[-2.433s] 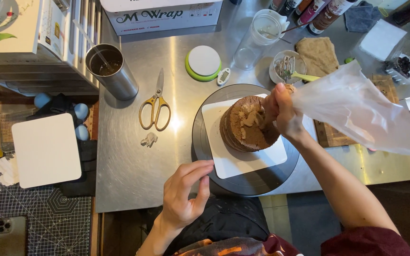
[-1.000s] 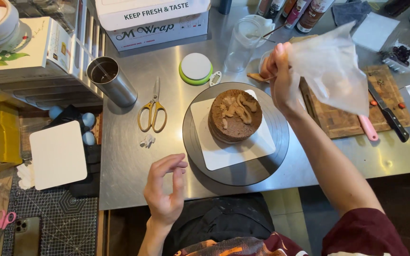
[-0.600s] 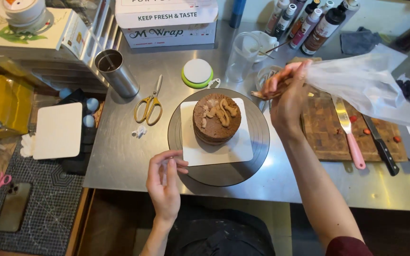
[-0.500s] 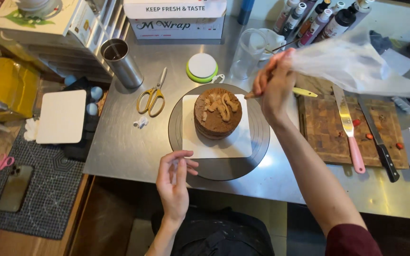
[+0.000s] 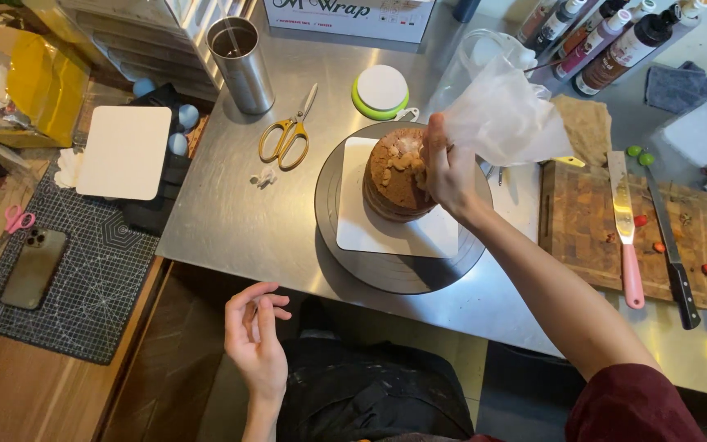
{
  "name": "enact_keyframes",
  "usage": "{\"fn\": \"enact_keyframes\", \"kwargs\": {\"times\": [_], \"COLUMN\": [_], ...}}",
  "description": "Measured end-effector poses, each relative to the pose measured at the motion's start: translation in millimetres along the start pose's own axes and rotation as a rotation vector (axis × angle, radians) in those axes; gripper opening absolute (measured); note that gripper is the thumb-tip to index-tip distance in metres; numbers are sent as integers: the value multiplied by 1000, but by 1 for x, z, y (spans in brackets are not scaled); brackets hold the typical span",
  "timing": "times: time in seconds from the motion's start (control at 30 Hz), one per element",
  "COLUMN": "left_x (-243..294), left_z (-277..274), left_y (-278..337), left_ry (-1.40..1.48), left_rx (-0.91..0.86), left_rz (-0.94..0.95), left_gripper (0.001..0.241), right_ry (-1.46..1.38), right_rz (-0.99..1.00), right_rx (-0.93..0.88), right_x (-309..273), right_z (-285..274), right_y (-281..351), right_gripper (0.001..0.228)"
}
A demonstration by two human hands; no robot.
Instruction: The person pipes filling from a piping bag onto a chocolate cake layer on a turntable, spreads the filling with a spatula, places another cake layer on top, and brushes liquid onto the cake with a pastry brush, repeating the filling and spreading steps.
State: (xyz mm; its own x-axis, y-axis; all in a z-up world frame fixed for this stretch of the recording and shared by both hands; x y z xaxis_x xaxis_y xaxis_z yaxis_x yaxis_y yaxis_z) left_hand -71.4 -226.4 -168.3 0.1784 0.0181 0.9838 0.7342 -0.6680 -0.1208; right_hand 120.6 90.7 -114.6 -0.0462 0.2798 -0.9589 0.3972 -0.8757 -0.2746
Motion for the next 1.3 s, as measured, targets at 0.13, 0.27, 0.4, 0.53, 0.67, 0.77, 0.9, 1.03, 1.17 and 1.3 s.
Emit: {"fn": "enact_keyframes", "kwargs": {"times": [0.13,0.27,0.4,0.53,0.67,0.77,0.9,1.03,1.17,1.3], "left_x": [1,12,9,1,-7,-5,-1,-3,-6,-7], "left_z": [4,7,1,-2,0,2,-3,-7,6,17], "left_y": [-27,-57,-81,-99,-117,-127,-133,-140,-138,-135], "left_ry": [22,39,47,66,104,108,88,43,52,52], "left_rx": [-51,-124,-172,-205,-225,-242,-250,-219,-229,-262], "left_rz": [26,96,129,121,87,113,147,141,91,94], "left_gripper": [16,16,16,15,15,14,14,14,15,15], "right_ry": [10,196,320,184,-74,246,402,515,452,354], "right_rz": [-78,-34,23,-154,77,-5,-182,-28,-184,148], "right_rx": [57,10,65,-1,173,93,20,-31,-120,16], "right_x": [1,9,28,56,44,43,20,36,48,8], "right_z": [6,18,12,-1,-8,-1,17,16,6,-22], "right_y": [-16,-35,-49,-59,-73,-85,-92,-102,-109,-108], "right_gripper": [51,47,47,37,52,53,26,24,20,25]}}
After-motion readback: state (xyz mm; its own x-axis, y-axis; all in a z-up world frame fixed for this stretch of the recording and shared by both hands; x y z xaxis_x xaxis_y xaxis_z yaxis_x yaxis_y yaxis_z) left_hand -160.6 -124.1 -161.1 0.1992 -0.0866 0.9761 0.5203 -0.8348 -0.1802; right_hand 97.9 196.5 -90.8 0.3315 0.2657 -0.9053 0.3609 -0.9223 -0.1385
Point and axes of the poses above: each hand's wrist, its own y-axis away from the middle knuckle, its own z-axis out of the palm, x = y × z, the point moved 7 cm from there along -y, towards the middle knuckle, and after that the axes turned 14 degrees about -y, right-handed, at the moved point
